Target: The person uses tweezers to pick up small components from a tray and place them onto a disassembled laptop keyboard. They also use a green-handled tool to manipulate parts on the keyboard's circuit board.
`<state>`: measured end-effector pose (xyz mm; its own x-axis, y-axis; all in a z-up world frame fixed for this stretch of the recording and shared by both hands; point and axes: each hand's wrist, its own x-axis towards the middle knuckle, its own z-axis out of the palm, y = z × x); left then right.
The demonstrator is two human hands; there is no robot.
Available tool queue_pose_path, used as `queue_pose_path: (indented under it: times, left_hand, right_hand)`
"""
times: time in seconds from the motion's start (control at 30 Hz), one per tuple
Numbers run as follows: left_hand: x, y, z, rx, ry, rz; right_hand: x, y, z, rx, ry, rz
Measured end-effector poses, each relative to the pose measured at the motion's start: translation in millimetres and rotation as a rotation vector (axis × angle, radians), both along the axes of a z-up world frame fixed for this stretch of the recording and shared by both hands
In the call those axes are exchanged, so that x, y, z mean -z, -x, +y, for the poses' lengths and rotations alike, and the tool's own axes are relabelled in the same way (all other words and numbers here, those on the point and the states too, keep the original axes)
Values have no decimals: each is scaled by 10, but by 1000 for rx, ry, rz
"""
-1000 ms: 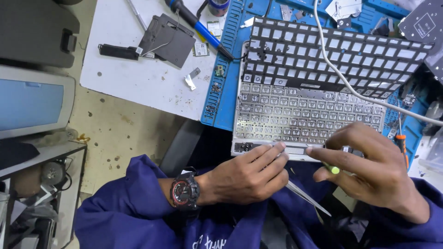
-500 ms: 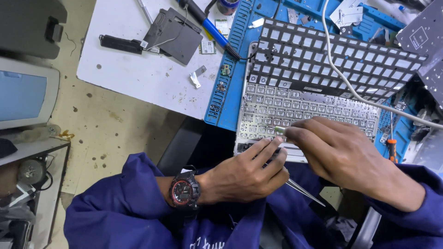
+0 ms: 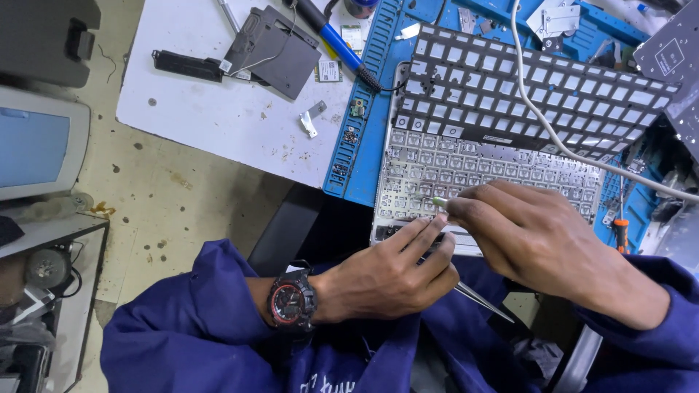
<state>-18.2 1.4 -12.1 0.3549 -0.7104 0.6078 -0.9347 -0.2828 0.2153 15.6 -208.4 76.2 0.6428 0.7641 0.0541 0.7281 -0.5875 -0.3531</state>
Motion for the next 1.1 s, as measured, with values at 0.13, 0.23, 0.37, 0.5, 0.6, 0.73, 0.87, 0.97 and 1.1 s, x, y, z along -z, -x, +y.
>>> queue_pose_path:
  times: [0.13, 0.23, 0.37, 0.5, 0.6, 0.73, 0.87, 0.97, 1.1]
  left_hand:
    - [-12, -1, 0, 4, -5, 1]
    - [-20, 1, 2, -1, -18, 4]
    - [-18, -18, -2, 0, 3, 6]
    - [15, 6, -5, -19, 7, -12]
    - [53, 13, -12, -27, 13, -16]
    - [52, 15, 4, -21, -8, -38]
    - [53, 6, 9, -20, 11, -30]
    - [55, 19, 17, -15, 17, -34]
    - [78, 13, -3, -10, 18, -26]
  right_hand:
    - [-16, -42, 45, -12, -21, 14]
    - [-4, -41, 58, -24, 101, -53]
    - [-18, 71, 61, 85, 486, -283]
    - [-20, 98, 100, 86, 634, -306]
    - [-1, -77, 89, -34, 658, -122]
    - [-17, -265, 98, -206, 638, -62]
    - [-78, -316, 106, -329, 391, 91]
    - [-110, -256, 94, -231, 480, -4]
    - [-52, -119, -1, -63, 770, -397]
